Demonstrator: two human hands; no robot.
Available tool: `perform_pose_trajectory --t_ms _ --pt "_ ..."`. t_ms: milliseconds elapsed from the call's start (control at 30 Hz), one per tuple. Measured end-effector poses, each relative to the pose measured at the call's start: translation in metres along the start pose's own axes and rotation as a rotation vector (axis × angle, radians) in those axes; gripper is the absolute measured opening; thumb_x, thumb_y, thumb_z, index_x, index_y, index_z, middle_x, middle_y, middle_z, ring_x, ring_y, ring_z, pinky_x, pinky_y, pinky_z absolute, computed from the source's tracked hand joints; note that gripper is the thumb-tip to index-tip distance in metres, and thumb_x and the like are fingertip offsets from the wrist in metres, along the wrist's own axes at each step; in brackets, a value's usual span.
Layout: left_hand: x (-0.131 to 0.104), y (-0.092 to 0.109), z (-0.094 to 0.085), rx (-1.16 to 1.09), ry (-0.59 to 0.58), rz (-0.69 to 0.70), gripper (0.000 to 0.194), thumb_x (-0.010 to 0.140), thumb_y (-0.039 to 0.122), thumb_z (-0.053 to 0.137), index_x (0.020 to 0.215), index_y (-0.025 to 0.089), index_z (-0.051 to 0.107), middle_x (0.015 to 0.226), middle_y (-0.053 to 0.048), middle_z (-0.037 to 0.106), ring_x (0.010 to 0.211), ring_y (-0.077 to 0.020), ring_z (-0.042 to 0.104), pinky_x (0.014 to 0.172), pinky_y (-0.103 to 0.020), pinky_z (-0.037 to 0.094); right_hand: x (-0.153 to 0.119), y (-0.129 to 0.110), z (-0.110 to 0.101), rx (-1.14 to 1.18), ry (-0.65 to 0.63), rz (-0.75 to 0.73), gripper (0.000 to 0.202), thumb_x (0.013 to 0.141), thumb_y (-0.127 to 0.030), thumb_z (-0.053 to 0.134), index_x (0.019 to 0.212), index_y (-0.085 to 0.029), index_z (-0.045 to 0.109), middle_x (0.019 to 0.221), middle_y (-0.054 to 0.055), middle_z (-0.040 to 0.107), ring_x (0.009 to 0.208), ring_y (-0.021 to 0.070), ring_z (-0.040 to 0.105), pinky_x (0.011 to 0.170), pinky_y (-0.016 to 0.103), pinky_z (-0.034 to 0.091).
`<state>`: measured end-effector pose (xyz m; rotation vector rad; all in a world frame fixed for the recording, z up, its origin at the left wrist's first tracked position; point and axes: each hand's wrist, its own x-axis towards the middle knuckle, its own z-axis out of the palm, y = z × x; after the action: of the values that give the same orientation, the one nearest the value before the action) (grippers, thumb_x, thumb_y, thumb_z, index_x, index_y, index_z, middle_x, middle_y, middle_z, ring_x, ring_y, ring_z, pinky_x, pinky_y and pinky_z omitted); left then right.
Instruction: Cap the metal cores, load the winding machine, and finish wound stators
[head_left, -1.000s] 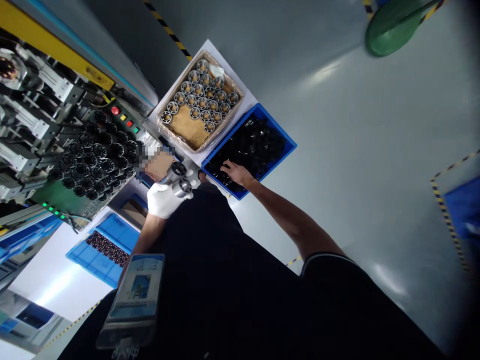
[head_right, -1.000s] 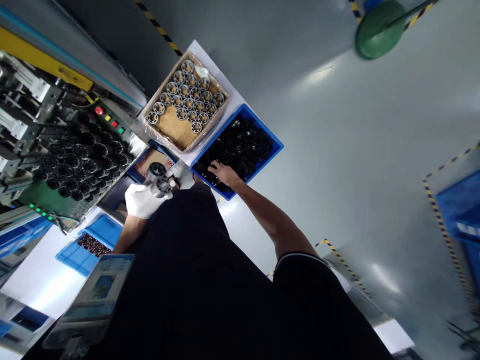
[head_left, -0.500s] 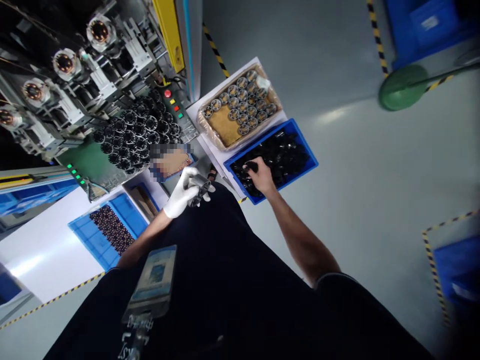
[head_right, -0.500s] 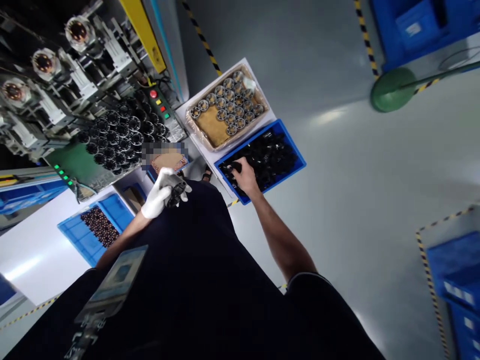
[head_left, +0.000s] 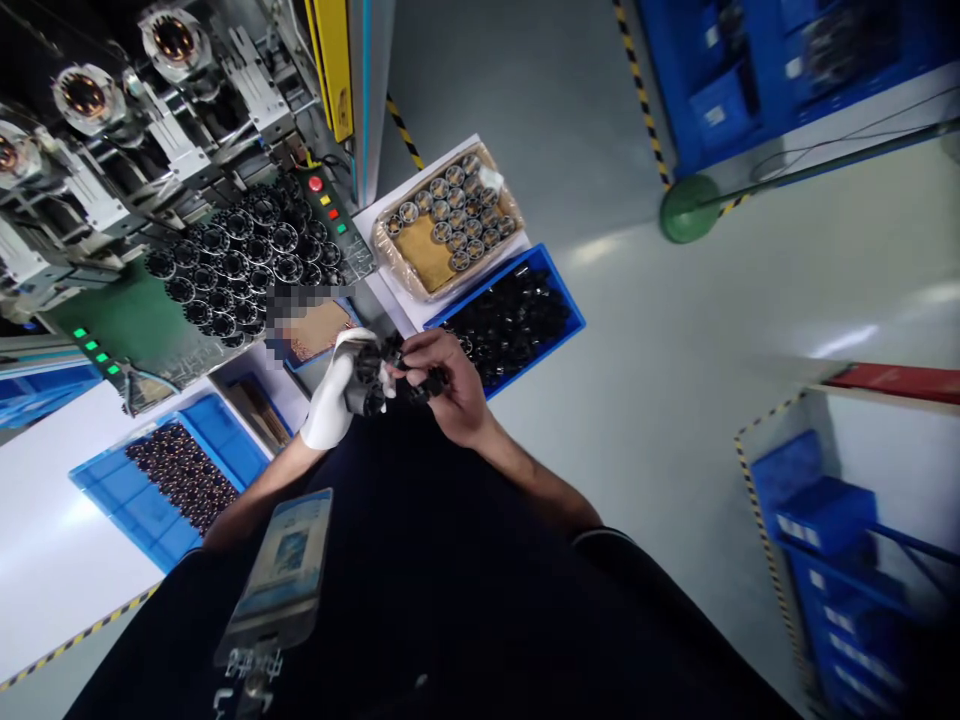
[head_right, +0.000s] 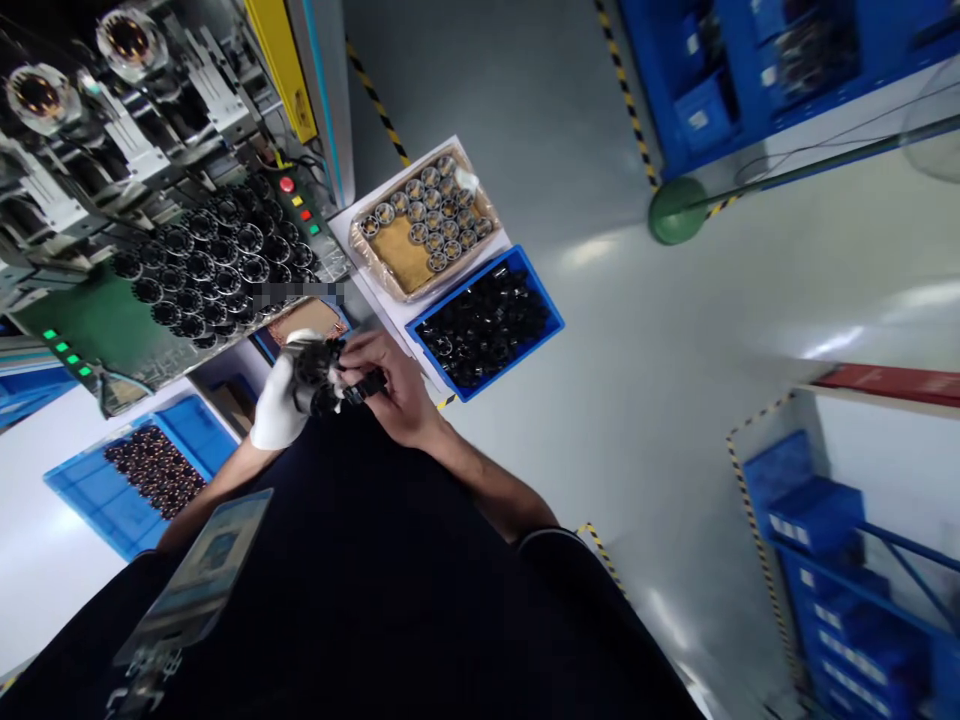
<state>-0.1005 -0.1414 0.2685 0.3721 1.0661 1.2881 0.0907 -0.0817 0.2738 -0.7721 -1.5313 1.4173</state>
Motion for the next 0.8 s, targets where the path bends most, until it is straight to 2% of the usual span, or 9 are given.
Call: perform_pose_trajectory --t_ms 67,133,267,367,433,567,800 --pt "0.002 0.007 0.010 -0.045 0.047 -0.043 0.060 0.101 0.083 0.082 0.125 0.027 0.078 0.106 -0.005 0.083 0.097 -0.0296 0.087 0.081 -0.041 0.074 0.002 -0.014 -0.001 -0.089 0.006 -0.070 0.009 0.119 -0.030 0.076 0.128 -0.031 0.079 0.120 0.002 0.082 0.114 0.0186 0.086 0.100 0.036 0.072" --pt "0.002 0.015 0.022 -0.048 0.060 -0.049 0.063 0.099 0.086 0.082 0.122 0.028 0.080 0.108 -0.006 0.083 0.107 -0.0318 0.087 0.087 -0.043 0.075 0.003 -0.027 0.000 -0.134 0.047 -0.107 0.015 0.117 -0.029 0.081 0.131 -0.035 0.080 0.118 0.001 0.084 0.120 0.0209 0.086 0.107 0.041 0.072" --pt "-0.003 0.028 0.042 -0.023 0.058 0.014 0.063 0.105 0.087 0.075 0.121 0.027 0.083 0.120 -0.008 0.084 0.132 -0.0330 0.083 0.106 -0.044 0.073 0.008 -0.045 0.007 -0.190 0.106 -0.160 0.031 0.113 -0.035 0.088 0.143 -0.040 0.082 0.117 0.003 0.087 0.139 0.0293 0.083 0.114 0.051 0.074" --pt "-0.007 0.032 0.051 0.046 0.031 0.098 0.064 0.112 0.086 0.067 0.125 0.026 0.085 0.127 -0.008 0.082 0.142 -0.0324 0.078 0.123 -0.045 0.067 0.012 -0.053 0.011 -0.230 0.159 -0.220 0.039 0.109 -0.036 0.093 0.146 -0.040 0.083 0.109 0.003 0.086 0.128 0.0320 0.085 0.109 0.054 0.077" --pt "-0.008 0.034 0.055 0.098 0.002 0.177 0.061 0.116 0.081 0.065 0.128 0.025 0.086 0.130 -0.008 0.081 0.143 -0.0323 0.077 0.131 -0.047 0.062 0.014 -0.058 0.010 -0.252 0.204 -0.225 0.045 0.106 -0.037 0.097 0.149 -0.040 0.085 0.117 0.003 0.085 0.121 0.0304 0.086 0.110 0.053 0.077" --pt "-0.010 0.038 0.060 0.165 -0.038 0.268 0.053 0.122 0.072 0.058 0.128 0.027 0.087 0.133 -0.010 0.081 0.143 -0.0339 0.076 0.132 -0.050 0.060 0.015 -0.066 0.004 -0.283 0.209 -0.206 0.042 0.106 -0.038 0.097 0.147 -0.039 0.088 0.141 0.004 0.079 0.126 0.0282 0.084 0.113 0.050 0.077" --pt "-0.017 0.036 0.056 0.216 -0.024 0.237 0.048 0.123 0.067 0.059 0.137 0.029 0.085 0.137 -0.008 0.080 0.151 -0.0322 0.071 0.133 -0.046 0.060 0.015 -0.069 -0.010 -0.227 0.111 -0.217 0.051 0.102 -0.028 0.099 0.148 -0.044 0.087 0.144 0.003 0.079 0.127 0.0282 0.085 0.112 0.049 0.079"
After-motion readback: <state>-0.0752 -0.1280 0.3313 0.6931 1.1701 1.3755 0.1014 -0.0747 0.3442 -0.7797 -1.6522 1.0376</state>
